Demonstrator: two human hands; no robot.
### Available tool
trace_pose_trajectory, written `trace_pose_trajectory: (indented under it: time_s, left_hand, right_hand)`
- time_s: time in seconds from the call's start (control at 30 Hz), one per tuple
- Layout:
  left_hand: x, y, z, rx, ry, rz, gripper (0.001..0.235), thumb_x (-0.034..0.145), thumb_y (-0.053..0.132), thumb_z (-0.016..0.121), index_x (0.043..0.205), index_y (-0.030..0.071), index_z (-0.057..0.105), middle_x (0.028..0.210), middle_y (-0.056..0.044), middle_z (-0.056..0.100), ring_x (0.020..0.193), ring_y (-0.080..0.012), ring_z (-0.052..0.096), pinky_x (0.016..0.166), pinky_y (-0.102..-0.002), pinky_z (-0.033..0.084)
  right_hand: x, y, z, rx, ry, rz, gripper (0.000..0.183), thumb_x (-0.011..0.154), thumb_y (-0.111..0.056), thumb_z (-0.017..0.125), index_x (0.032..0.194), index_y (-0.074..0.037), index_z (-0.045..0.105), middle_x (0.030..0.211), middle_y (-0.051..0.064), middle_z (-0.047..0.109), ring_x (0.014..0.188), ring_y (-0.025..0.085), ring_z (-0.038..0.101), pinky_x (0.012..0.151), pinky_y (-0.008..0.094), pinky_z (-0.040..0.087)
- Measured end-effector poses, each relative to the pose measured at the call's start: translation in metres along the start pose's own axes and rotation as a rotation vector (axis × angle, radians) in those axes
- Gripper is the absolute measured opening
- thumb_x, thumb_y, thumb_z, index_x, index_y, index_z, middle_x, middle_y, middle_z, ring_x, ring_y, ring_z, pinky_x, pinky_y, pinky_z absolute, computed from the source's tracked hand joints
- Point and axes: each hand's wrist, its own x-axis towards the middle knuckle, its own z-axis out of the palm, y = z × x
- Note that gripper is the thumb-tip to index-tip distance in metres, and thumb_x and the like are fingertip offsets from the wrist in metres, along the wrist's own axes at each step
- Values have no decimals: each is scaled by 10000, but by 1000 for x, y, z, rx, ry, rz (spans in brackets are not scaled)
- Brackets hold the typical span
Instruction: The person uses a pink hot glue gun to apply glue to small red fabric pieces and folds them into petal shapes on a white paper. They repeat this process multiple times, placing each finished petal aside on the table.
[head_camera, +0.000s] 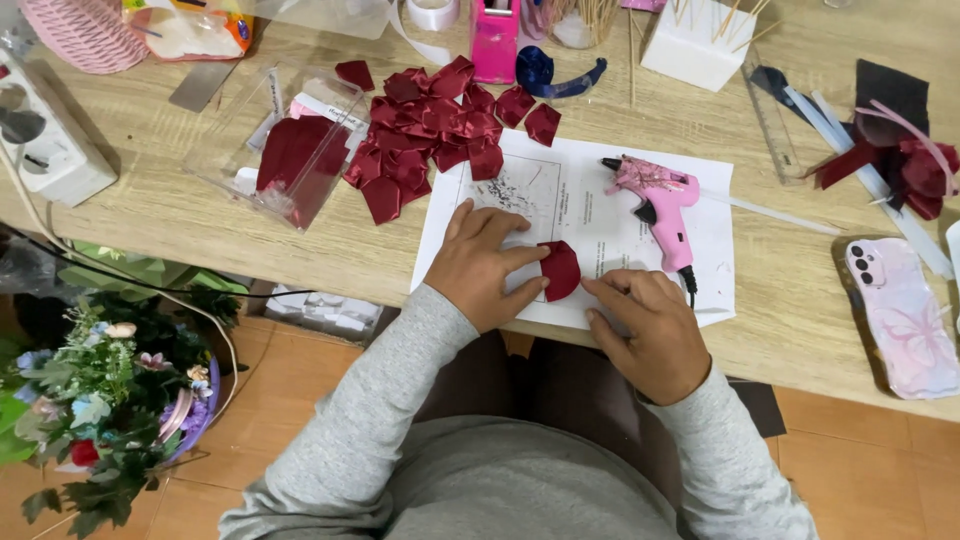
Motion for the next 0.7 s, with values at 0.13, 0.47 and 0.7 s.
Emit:
trace_pose_trajectory:
  time_s: [0.13, 0.47, 0.7]
  left_hand:
    - [0, -1, 1, 1, 25, 25, 281, 889, 341, 770, 1126, 191, 784, 1229, -111, 655, 1268, -343, 520, 1214, -613, 171]
    - [-1, -3, 3, 4, 44, 45, 283, 882, 346, 773, 1114, 184, 786, 1220, -105, 649, 1253, -345, 526, 1200, -634, 197]
    - [-2, -4, 5, 0, 79, 63, 290, 866, 341, 787, 1106, 178, 789, 1205, -106, 652, 1238, -351, 535, 1187, -648, 217]
  right_hand:
    - [0, -5, 6, -20, 36, -32, 309, 866, -109, 753, 1174, -96, 774, 1033, 63, 695, 888, 247, 636, 774, 367, 472]
    - [-4, -5, 18, -259, -8, -137, 306, 888, -122, 659, 1176, -119, 764, 1062, 57, 629, 922, 239, 590, 775, 371, 437]
    - [-2, -11, 20, -381, -13, -183, 395, 949, -277, 535, 1259, -127, 728, 1084, 90, 576, 945, 283, 546, 766, 390, 418]
